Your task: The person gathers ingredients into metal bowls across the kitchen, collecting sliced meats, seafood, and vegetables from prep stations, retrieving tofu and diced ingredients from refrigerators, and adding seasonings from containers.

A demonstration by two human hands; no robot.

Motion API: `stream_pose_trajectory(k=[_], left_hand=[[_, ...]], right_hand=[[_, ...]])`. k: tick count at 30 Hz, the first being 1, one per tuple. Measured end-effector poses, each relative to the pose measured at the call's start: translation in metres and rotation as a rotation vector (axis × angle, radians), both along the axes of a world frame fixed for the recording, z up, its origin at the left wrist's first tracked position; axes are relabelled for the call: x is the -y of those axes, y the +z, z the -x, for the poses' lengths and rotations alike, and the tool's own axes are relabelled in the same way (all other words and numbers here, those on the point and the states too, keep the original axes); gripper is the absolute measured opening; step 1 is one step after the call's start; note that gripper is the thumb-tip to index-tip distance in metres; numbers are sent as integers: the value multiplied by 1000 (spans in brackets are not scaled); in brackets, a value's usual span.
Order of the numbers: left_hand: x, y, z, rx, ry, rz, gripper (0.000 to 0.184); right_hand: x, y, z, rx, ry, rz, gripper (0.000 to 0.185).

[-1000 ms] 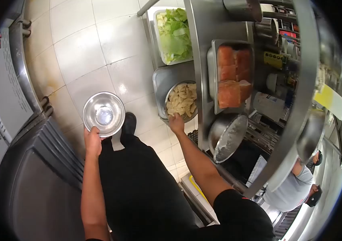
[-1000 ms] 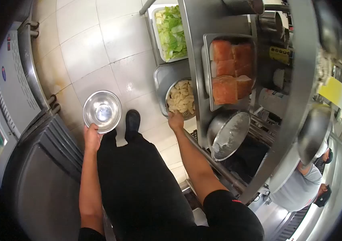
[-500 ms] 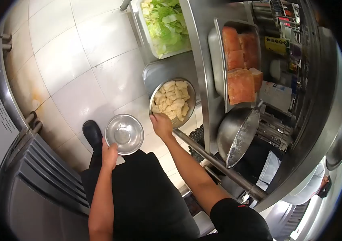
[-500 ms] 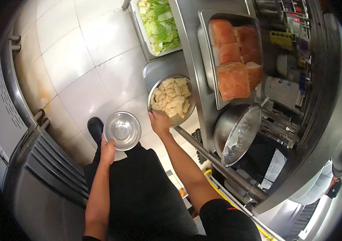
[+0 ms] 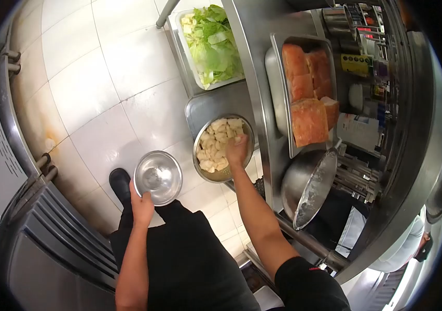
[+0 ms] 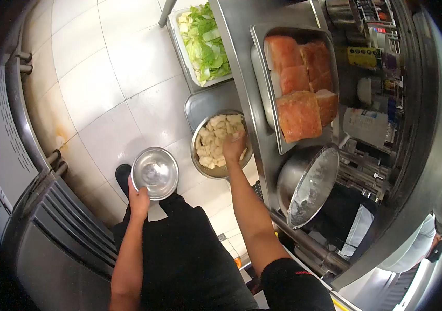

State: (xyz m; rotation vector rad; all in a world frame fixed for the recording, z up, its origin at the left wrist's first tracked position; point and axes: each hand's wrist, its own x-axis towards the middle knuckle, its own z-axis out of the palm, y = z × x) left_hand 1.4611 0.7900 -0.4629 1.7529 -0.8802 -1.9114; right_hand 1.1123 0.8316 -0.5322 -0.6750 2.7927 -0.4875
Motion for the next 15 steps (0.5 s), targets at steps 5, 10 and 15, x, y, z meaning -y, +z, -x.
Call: stream_pose_trajectory(k=[5,10,15], left_hand=[[0,-13,-6,221,-144,388,62],[13,-5,1,102,-119,258,63],[10,-3,17,66,-112,255,63]], right_hand=[[30,7,15,16,-217,64,20],[-12,-4,21,29,246,-37,31],[1,3,-13,-39,393,-83,47]])
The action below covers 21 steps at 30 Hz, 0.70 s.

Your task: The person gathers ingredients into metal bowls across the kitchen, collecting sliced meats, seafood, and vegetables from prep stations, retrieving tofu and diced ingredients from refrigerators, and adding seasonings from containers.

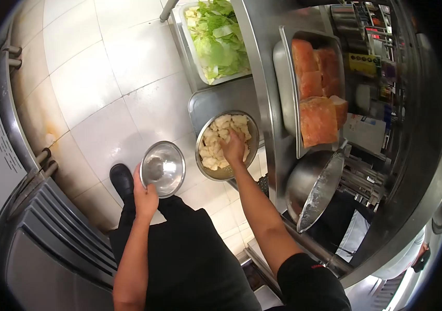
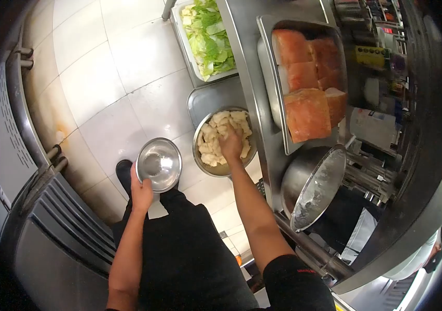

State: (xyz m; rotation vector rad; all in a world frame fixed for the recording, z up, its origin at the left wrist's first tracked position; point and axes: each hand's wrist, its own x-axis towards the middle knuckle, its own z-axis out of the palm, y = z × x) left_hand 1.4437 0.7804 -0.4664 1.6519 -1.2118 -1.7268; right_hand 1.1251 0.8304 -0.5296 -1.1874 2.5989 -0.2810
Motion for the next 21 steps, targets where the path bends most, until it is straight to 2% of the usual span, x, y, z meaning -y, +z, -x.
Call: stream_pose_trajectory(k=[2,6,8,9,11,12,14,15,16,18,19,21], left_hand=[[3,6,3,-35,-29,-5,64],[3,13,6,-37,-18,-74,65],[1,10,9,-69,-13,-71,65],[0,12,11,-97,-14,-75,65],[1,14,15,-128,-21,-99,64],[1,15,20,-162,-32,-123,64],[-4,12,34,-189,-23,-164,64],[-7,9,41,-209,-12,-199,63],[-10,7,47,-204,-12,-202,63],[-14,1,60,-105,-150,-67,63],[-16,0,67,-161,-133,-50,63],[-17,0,71,-183,-133,-65,63]], right_hand=[[11,2,-4,60,-79,-152,45],[-5,-11,6,-24,7,-84,39],[-18,-28,25,126,-290,-16,41],[-24,-28,31,127,-286,-15,41],[-41,-27,39,489,-490,284,37],[-46,-17,36,485,-492,281,37],[-47,22,19,1279,-865,399,34],[-40,49,3,1366,-829,408,30],[-35,68,-14,1370,-833,405,30],[-29,93,-44,1166,-708,231,27],[-29,98,-58,1157,-717,236,27],[-26,101,-76,893,-287,59,25]])
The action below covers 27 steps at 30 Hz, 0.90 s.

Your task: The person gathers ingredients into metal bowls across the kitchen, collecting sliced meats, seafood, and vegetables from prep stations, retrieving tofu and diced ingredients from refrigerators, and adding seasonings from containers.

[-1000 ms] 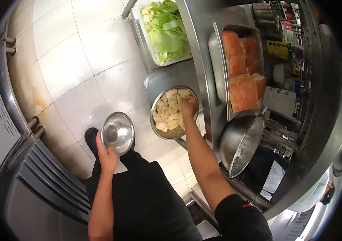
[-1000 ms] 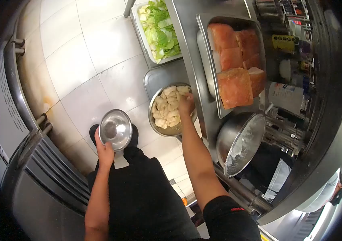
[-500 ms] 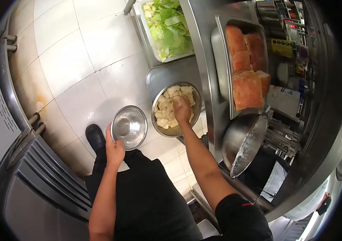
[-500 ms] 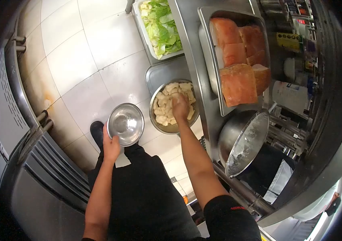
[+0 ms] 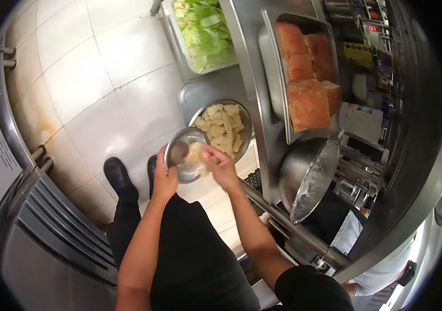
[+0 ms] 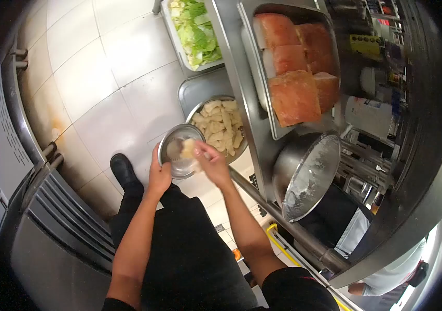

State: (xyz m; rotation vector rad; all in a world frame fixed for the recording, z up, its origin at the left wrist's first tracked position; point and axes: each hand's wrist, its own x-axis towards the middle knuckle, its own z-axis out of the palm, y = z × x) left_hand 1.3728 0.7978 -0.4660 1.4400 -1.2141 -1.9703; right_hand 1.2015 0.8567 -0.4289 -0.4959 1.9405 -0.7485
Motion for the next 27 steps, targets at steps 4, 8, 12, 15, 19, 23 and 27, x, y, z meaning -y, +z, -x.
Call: stream_pose_trajectory(k=[4,8,12,15,19,23,27], left_hand=[[2,-8,-16,-55,55,-85,63],[11,-10,-39,-102,88,-166,62],[9,-18,-53,-44,58,-197,61],[4,-17,-58,-25,63,-208,61],[-4,-13,-52,-9,85,-183,60],[-8,-8,-49,-26,70,-244,60],[-17,-12,-48,-43,52,-226,61]], right_hand=[[-30,-43,41,-474,-232,3,27],[-48,-100,102,-745,-173,-381,31],[-38,-112,112,-839,-119,-468,30],[-44,-101,114,-634,-106,-598,36],[-70,-101,103,-609,0,-386,40],[-75,-123,75,-886,346,-439,51],[-63,-109,78,-746,275,-508,64]])
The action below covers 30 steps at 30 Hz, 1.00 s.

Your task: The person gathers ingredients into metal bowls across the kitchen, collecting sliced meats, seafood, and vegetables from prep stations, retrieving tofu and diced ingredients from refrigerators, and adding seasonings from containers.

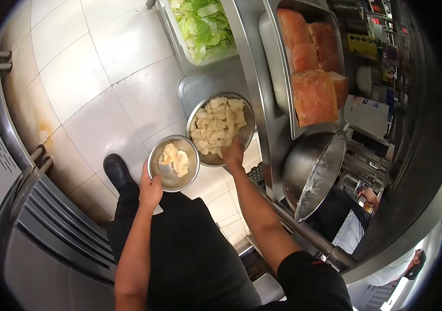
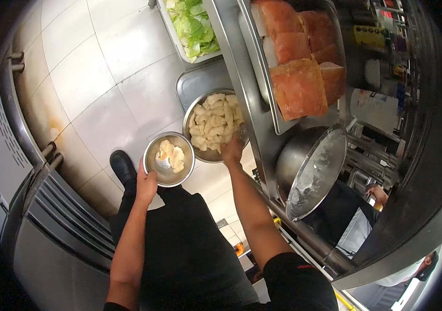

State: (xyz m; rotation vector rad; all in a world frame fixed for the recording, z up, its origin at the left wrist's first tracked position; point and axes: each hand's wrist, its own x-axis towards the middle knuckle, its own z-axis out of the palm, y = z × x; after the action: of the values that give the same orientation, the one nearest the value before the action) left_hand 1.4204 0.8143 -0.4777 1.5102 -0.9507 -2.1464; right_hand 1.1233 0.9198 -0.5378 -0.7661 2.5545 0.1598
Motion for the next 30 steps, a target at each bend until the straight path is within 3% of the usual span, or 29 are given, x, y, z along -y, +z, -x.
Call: stream_pose_trajectory(k=[5,7,11,13,14,16,17,19,22,26,28,30], left_hand=[[-7,-6,0,31,-13,-5,61],[-11,-11,0,30,-2,-4,61],[-9,-5,-1,50,-31,4,62],[-9,-6,-3,48,-34,13,62],[-9,-7,-4,40,-36,18,62],[-6,-5,-2,39,-30,25,63],[-5,-4,0,33,-21,32,63],[-7,-5,9,44,-15,36,63],[-5,-4,25,29,-38,71,63],[15,11,40,-56,-80,82,63],[19,-2,37,-61,-68,132,62],[30,-1,33,-132,-39,68,61]], right_hand=[[-6,7,-19,97,-94,114,69],[-16,7,-27,-1,137,131,69],[-18,-5,-25,-115,128,-29,81],[-1,5,-21,-2,-184,-63,69],[-7,3,-17,0,-184,-63,69],[-17,0,-10,-39,-218,265,58],[-23,1,-9,-41,-214,265,58],[-3,49,-29,393,-448,471,49],[33,113,-73,596,-533,649,42],[42,107,-63,622,-411,633,37],[50,66,-23,282,-298,467,38],[61,23,2,-57,-62,475,39]])
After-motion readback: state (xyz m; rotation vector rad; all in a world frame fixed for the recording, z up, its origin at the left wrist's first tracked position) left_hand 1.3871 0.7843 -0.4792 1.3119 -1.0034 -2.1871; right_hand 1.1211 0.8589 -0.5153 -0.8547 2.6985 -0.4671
